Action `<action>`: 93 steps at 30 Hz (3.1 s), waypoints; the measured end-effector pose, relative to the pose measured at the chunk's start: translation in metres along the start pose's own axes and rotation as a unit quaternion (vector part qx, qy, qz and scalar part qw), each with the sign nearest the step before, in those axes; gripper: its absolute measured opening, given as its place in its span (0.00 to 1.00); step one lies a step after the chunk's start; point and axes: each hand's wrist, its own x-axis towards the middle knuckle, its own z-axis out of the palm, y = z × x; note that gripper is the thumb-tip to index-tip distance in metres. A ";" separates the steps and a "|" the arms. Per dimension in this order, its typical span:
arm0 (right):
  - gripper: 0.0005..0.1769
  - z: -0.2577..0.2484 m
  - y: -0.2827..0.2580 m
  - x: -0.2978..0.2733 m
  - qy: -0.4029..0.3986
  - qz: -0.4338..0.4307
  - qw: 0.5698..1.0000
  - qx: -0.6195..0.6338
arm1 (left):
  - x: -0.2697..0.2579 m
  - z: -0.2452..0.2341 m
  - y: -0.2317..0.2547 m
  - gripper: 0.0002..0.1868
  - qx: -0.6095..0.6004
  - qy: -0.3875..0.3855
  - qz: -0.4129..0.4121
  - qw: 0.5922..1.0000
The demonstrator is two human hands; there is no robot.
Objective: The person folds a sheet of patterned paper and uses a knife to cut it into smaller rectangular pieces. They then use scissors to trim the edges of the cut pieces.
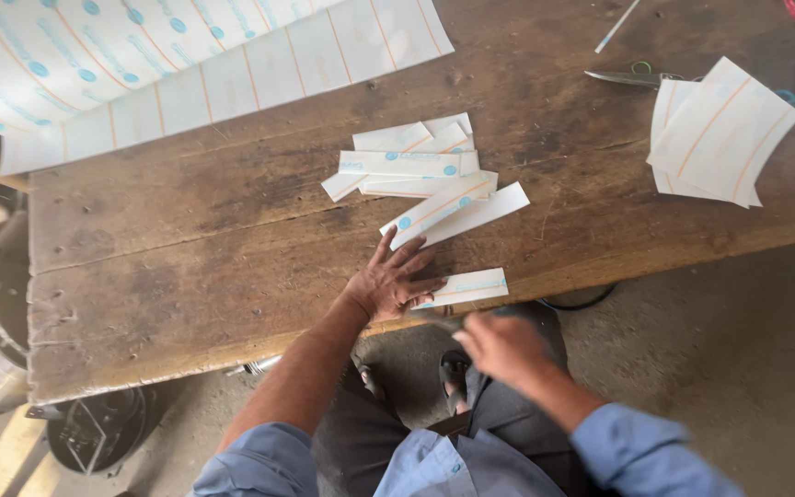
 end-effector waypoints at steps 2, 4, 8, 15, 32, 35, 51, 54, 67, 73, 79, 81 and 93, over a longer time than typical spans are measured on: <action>0.12 0.026 -0.081 0.016 0.018 -0.121 0.991 0.046 | 0.005 -0.008 -0.009 0.25 0.014 -0.005 -0.006 1.000; 0.18 0.044 -0.153 0.012 -0.192 -0.134 0.959 0.158 | 0.011 -0.005 0.001 0.26 0.029 -0.006 -0.005 1.000; 0.14 0.033 -0.142 0.020 -0.179 -0.172 0.946 0.208 | -0.012 -0.003 0.025 0.36 0.029 -0.053 -0.030 0.998; 0.14 -0.060 0.046 -0.018 -0.064 -0.040 0.985 0.154 | 0.007 -0.026 -0.007 0.48 -0.011 -0.044 -0.170 0.984; 0.25 -0.033 0.162 0.044 0.306 0.236 0.907 -0.164 | 0.143 -0.038 -0.142 0.75 -0.113 0.015 -0.376 0.920; 0.25 -0.038 0.162 0.046 0.314 0.237 0.907 -0.150 | 0.162 -0.030 -0.155 0.72 -0.136 0.017 -0.382 0.914; 0.26 -0.041 0.157 0.047 0.285 0.233 0.915 -0.162 | 0.061 0.004 -0.016 0.76 -0.131 -0.016 -0.249 0.960; 0.26 -0.039 0.155 0.045 0.277 0.236 0.914 -0.178 | 0.065 -0.008 -0.025 0.79 -0.070 -0.039 -0.268 0.960; 0.25 -0.038 0.160 0.045 0.291 0.231 0.912 -0.172 | 0.097 -0.025 -0.038 0.77 -0.077 -0.070 -0.233 0.967; 0.26 -0.043 0.161 0.047 0.264 0.223 0.923 -0.167 | 0.039 -0.002 -0.018 0.60 -0.068 0.051 -0.254 0.963; 0.26 -0.049 0.167 0.057 0.236 0.229 0.929 -0.167 | -0.018 0.000 -0.029 0.48 -0.094 0.056 -0.336 0.936; 0.26 -0.048 0.172 0.062 0.219 0.235 0.933 -0.165 | -0.031 -0.002 -0.036 0.46 -0.092 0.044 -0.361 0.927; 0.38 -0.092 0.281 0.071 0.168 0.323 0.915 -0.176 | -0.080 0.009 -0.076 0.20 -0.282 0.090 -0.512 0.807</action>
